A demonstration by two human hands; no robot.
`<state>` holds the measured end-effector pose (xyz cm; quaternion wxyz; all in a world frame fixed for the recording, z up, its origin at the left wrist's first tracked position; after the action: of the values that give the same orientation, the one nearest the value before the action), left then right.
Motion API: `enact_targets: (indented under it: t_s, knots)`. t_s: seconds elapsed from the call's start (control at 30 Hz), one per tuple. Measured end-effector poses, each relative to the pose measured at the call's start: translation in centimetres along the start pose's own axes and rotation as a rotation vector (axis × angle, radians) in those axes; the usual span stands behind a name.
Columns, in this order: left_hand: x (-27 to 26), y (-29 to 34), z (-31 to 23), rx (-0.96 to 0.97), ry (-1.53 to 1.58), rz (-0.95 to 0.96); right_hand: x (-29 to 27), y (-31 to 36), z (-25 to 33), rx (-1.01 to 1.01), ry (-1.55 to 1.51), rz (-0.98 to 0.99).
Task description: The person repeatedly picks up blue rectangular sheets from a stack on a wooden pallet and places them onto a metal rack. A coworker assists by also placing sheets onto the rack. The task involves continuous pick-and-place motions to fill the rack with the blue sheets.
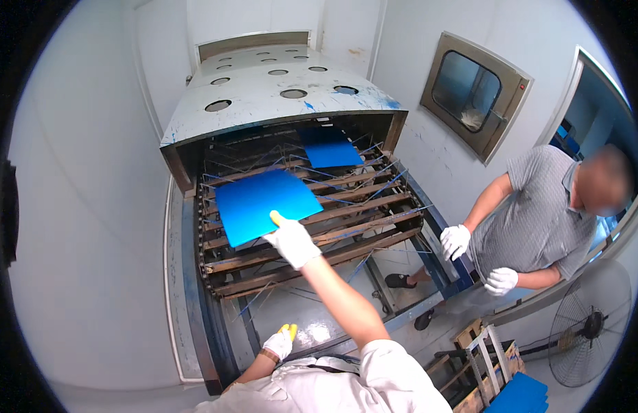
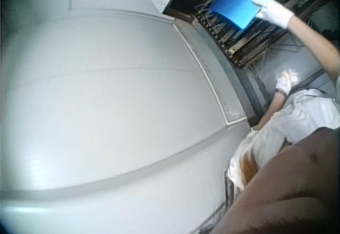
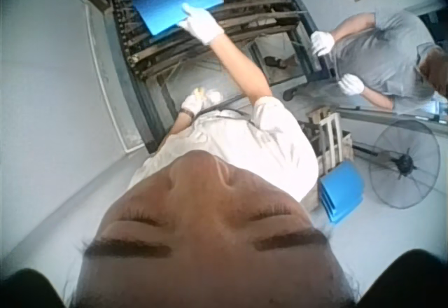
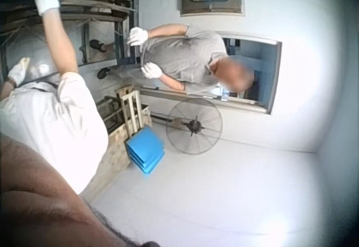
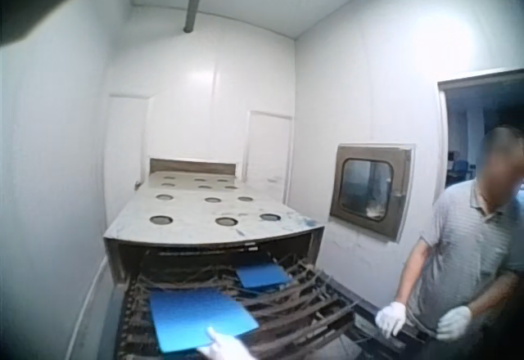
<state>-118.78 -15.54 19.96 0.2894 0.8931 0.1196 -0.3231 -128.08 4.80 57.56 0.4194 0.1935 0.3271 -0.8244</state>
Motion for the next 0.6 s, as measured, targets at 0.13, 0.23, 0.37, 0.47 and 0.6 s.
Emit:
enact_targets:
  t_s: [0.13, 0.23, 0.37, 0.47, 0.6]
  knots:
    - [-5.3, 4.4, -8.0, 0.159, -0.208, -0.130, -8.2, 7.8, -0.3, -0.292, 0.341, 0.052]
    - [-6.7, 4.9, -11.5, 0.142, -0.088, -0.228, -14.0, 13.4, -2.0, -0.092, 0.169, -0.080]
    - [-10.6, 4.9, -21.5, 0.724, -0.856, -0.568, -19.3, 22.2, -5.6, -0.045, 0.348, -0.169]
    - [-14.4, 5.7, -26.4, 0.635, -0.009, -0.564, -21.0, 25.6, -2.0, 0.172, -0.096, -0.169]
    - [-13.1, 4.5, -30.5, 0.703, -0.004, -0.550, -23.9, 32.3, -2.2, -0.024, 0.048, -0.101]
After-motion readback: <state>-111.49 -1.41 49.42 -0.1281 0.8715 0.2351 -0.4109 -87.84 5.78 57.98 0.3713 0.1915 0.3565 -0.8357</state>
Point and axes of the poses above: each hand's wrist, its own y-axis away from the middle knuckle, its own x-axis out of the palm, z = x × y, the point moved 5 cm from there along -y, towards the middle knuckle, and after that the axes turned 3 degrees about -y, right-handed, at the moved point
